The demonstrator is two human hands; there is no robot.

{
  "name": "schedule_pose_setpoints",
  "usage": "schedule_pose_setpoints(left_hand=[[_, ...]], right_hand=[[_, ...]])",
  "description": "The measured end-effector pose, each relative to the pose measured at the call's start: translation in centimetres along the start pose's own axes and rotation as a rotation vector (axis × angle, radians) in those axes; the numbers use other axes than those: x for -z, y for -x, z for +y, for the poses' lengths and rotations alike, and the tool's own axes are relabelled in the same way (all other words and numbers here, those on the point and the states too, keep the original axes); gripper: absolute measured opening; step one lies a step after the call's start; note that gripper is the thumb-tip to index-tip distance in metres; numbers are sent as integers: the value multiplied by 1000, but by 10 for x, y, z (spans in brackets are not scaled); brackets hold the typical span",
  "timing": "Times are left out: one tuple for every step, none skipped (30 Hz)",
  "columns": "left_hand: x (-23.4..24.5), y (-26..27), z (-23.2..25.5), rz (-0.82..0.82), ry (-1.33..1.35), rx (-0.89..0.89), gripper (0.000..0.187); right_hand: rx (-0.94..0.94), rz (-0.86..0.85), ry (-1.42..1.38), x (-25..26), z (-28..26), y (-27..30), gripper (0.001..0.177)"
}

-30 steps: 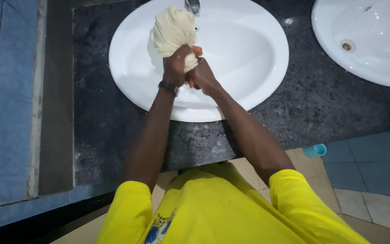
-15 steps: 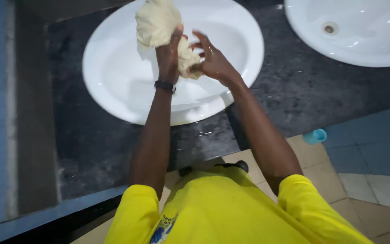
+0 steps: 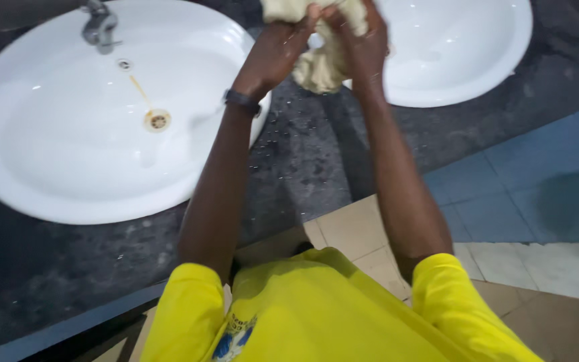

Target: The person cleans the white porcelain sinks and the surrounding countertop by hand using a cloth. The person wipes the inside and edges of multiple sinks and scrubs the faucet and counter surface.

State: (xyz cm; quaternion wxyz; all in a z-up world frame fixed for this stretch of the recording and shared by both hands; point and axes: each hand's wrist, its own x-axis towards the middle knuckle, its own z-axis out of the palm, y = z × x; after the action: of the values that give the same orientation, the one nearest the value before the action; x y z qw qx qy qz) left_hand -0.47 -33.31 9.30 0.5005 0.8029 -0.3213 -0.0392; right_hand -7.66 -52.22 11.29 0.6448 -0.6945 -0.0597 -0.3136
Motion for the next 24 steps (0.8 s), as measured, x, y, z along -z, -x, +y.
schedule_pose_setpoints(left_hand=[[-14,-14,12,-37,-69,113,69],[-27,-26,22,-24,-130,119,68],[-37,-32,28,7,10,112,59],[-48,-41,33,38,153,97,53],[-58,-47,35,85,495,70,51],[-67,-53,35,132,836,48,59],[-74,-62,34,149,746,54,55],[-77,-73,31,164,654,58,52],[-78,-83,27,178,562,62,49],[-77,-92,21,93,510,18,51],[-75,-100,14,8,457,-26,54],[-68,-107,5,-72,401,-69,59],[-56,-113,-4,-178,307,-444,50],[-40,-116,-16,-280,201,-810,42],[-32,-121,-24,-385,85,-1172,34],[-33,-130,-28,-416,21,-993,35],[-37,-136,-32,-444,-44,-814,40],[-46,-136,-40,-458,-97,-621,46],[-55,-139,-46,-351,-121,-411,44],[-61,-143,-53,-239,-149,-193,43],[-66,-145,-59,-126,-176,24,42],[-68,-146,-67,-89,-116,92,41],[-70,-144,-76,-51,-55,159,41],[-77,-140,-86,-3,15,231,41]], right_hand=[[-20,14,-5,27,-6,-11,26],[7,34,33,50,-12,-17,22],[34,55,72,70,-17,-24,20],[36,41,101,88,-22,-28,20],[38,28,129,106,-27,-31,21],[37,14,157,121,-29,-33,22],[58,-5,222,132,-29,-36,25],[80,-22,287,142,-27,-38,28],[100,-39,352,152,-24,-41,31],[185,-105,428,163,-19,-45,39],[270,-172,503,173,-13,-49,48],[357,-243,574,181,-5,-53,57],[56,-300,645,189,4,-53,59],[-247,-371,698,195,12,-50,63],[-551,-449,739,200,20,-49,68],[-444,-552,772,205,29,-51,65],[-335,-654,805,209,36,-53,61],[-231,-775,840,213,43,-51,58],[-123,-809,831,214,49,-50,56],[-8,-848,812,209,54,-52,56],[106,-886,790,203,58,-53,58],[-10,-843,795,196,61,-48,69],[-126,-800,800,185,64,-33,80],[-243,-772,808,176,70,-26,91]])
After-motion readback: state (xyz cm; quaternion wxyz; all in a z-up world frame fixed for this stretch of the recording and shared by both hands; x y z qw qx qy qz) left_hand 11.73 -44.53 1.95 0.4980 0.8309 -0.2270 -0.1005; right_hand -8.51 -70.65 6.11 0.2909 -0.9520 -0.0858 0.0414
